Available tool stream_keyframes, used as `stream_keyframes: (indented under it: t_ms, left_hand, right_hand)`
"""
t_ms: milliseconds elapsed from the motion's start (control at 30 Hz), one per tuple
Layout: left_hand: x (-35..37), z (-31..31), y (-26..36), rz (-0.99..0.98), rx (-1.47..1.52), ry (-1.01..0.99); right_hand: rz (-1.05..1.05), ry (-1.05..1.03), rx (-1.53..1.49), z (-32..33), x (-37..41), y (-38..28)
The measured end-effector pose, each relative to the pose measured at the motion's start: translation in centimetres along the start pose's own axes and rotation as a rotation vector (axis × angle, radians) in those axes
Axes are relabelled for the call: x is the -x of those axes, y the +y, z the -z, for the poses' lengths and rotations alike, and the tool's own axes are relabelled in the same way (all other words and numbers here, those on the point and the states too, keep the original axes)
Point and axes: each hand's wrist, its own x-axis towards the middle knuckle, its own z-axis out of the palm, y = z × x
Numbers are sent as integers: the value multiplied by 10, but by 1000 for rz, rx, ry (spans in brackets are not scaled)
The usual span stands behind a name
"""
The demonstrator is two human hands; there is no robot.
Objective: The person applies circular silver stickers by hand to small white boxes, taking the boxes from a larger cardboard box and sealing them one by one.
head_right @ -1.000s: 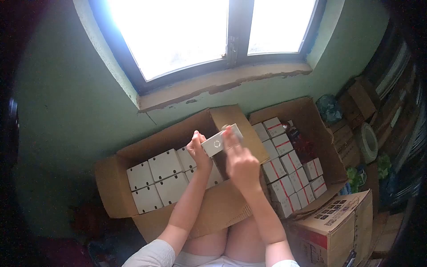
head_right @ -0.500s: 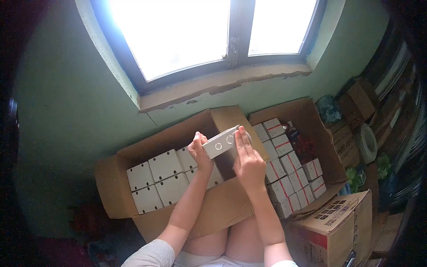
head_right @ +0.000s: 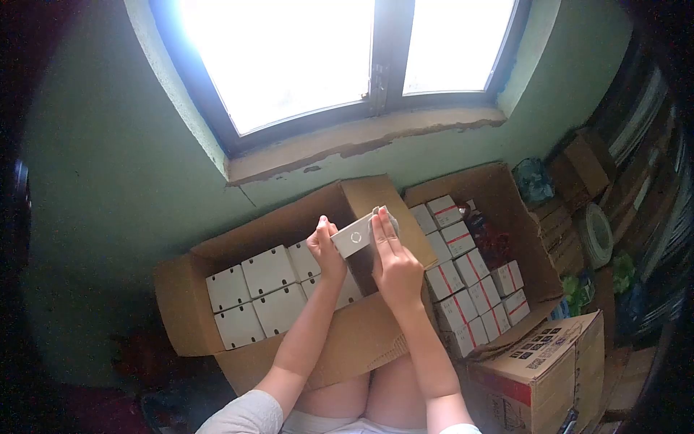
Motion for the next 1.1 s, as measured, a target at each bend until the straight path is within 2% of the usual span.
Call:
stream_keyframes:
  t_ms: [233, 300, 367, 400, 500, 633, 733, 833, 933, 967, 1033, 1100]
  left_hand:
    - [-6, 6, -4, 51, 83, 8]
    - [-5, 3, -4, 30, 25, 12]
    - [-2, 2, -4, 31, -6, 2]
    - [-1, 2, -4, 31, -39, -7]
    - [-2, 4, -10, 24, 15, -18]
    - [-5, 5, -11, 68, 65, 58]
    - [-6, 6, -14, 78, 49, 26]
    - [-2, 3, -7, 53, -52, -19]
    - [-1, 0, -6, 88, -8, -9]
    - [-3, 3, -11, 87, -3, -8]
    - [-9, 8, -18, 76, 61, -15]
    - [-9, 9, -15, 59, 42, -36]
  right_hand:
    - [182, -211, 19, -3, 19, -29]
    - [156, -207, 23, -2, 13, -18]
    - [25, -59, 66, -3, 1, -6]
    - [28, -18, 96, -4, -3, -2]
    - [-1, -77, 125, -5, -1, -15]
    - [187, -185, 107, -11, 14, -39]
    - [136, -163, 131, -7, 6, -29]
    - [34, -27, 194, -8, -8, -6]
    - [61, -36, 188, -16, -4, -8]
    - [100, -94, 209, -17, 2, -15]
    - [144, -344, 171, -6, 11, -37]
    - [155, -348, 168, -7, 14, -38]
